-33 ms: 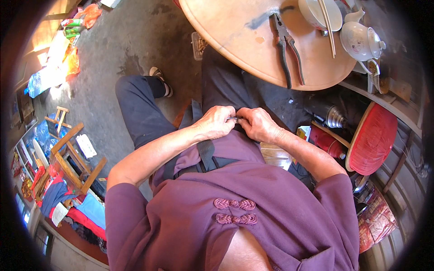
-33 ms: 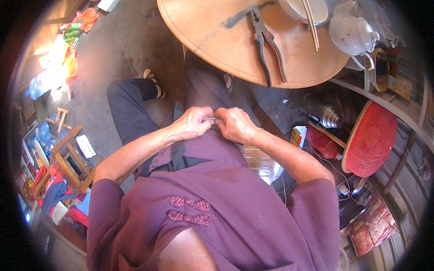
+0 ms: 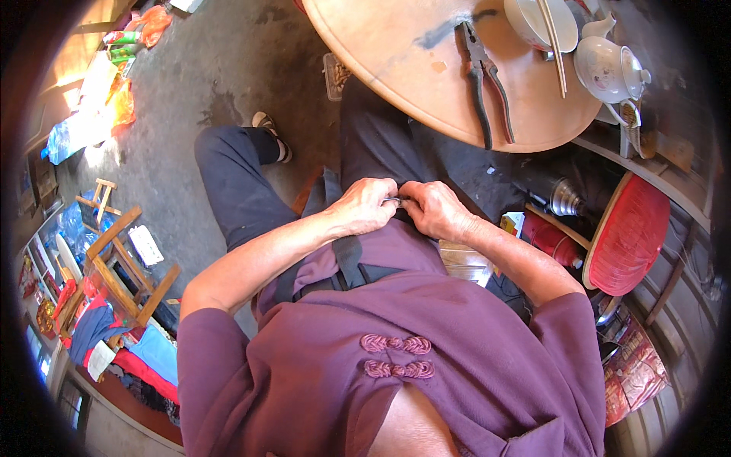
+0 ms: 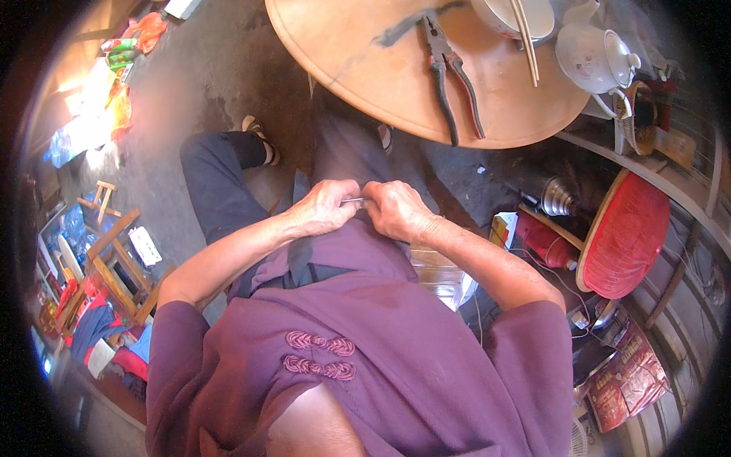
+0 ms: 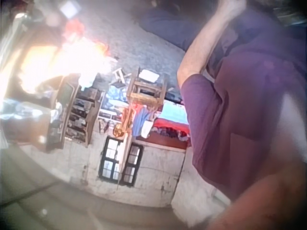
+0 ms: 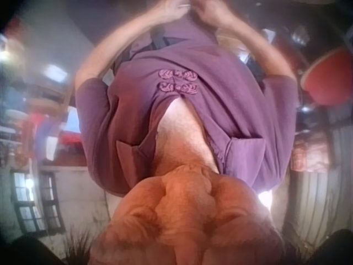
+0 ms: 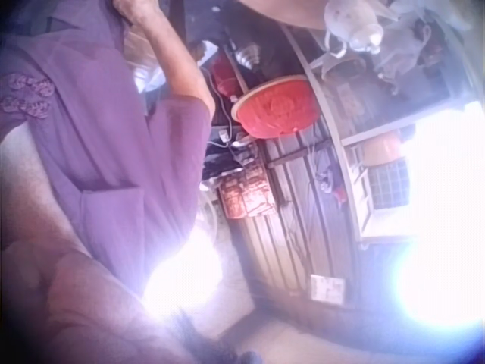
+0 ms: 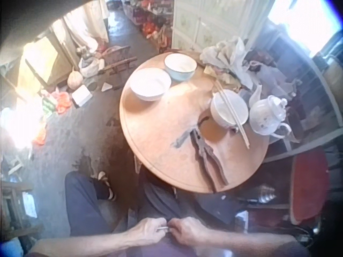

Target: The person sits and repeatedly uses pliers to bend and adjust a small metal component held in their hands. They manipulate the piece with both hands, occasionally repositioning it and applying pressure with the pliers.

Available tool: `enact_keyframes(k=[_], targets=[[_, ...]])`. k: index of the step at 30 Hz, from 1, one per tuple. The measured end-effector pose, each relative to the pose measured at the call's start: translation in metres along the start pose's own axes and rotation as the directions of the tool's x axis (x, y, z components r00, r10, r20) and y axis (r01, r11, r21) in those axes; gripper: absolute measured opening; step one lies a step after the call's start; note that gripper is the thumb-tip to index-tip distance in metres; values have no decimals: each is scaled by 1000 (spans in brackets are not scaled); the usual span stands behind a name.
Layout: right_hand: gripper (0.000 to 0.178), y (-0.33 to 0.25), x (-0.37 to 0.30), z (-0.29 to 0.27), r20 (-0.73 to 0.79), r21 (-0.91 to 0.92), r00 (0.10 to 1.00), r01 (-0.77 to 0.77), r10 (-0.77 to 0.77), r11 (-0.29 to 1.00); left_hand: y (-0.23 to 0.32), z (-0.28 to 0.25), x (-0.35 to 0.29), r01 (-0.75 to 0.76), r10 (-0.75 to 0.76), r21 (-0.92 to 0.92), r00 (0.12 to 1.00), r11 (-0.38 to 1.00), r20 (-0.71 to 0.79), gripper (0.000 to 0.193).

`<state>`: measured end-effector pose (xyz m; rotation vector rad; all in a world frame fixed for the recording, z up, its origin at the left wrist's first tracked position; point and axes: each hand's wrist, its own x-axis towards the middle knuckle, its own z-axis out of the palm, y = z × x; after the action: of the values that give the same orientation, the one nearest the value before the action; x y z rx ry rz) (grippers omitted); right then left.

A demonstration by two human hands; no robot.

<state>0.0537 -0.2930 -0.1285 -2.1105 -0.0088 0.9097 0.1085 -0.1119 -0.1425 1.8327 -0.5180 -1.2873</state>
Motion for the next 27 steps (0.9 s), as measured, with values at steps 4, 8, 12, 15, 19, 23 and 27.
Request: enact_keyframes(k=[4, 8, 12, 15, 19, 23, 27], targets=[[19, -9, 3, -2, 32, -59, 998, -57, 59, 997, 0, 0, 1, 16, -16, -1, 1000, 1000, 5, 24], [20, -16, 6, -3, 43, -129, 992, -116, 122, 985, -7, 6, 4, -17, 16, -41, 999, 999, -33, 23], [21, -7, 5, -2, 43, -30, 992, -115, 116, 993, -4, 5, 5, 22, -22, -83, 1000, 996, 3, 23], [23, -5, 2, -3, 84, 56, 990, -121, 116, 991, -6, 7, 6, 28, -27, -79, 1000, 996, 12, 23], [26, -1, 0, -17, 289, 324, 941, -267, 174, 908, -7, 8, 5, 5, -5, -72, 1000, 997, -5, 22], [25, -15, 0, -31, 302, 309, 915, -359, 267, 881, -7, 10, 5, 22, -23, -99, 1000, 995, -10, 23], [26, -3, -3, -9, 26, 40, 990, -142, 141, 989, -8, 10, 6, 14, -15, -68, 1000, 998, -20, 23]])
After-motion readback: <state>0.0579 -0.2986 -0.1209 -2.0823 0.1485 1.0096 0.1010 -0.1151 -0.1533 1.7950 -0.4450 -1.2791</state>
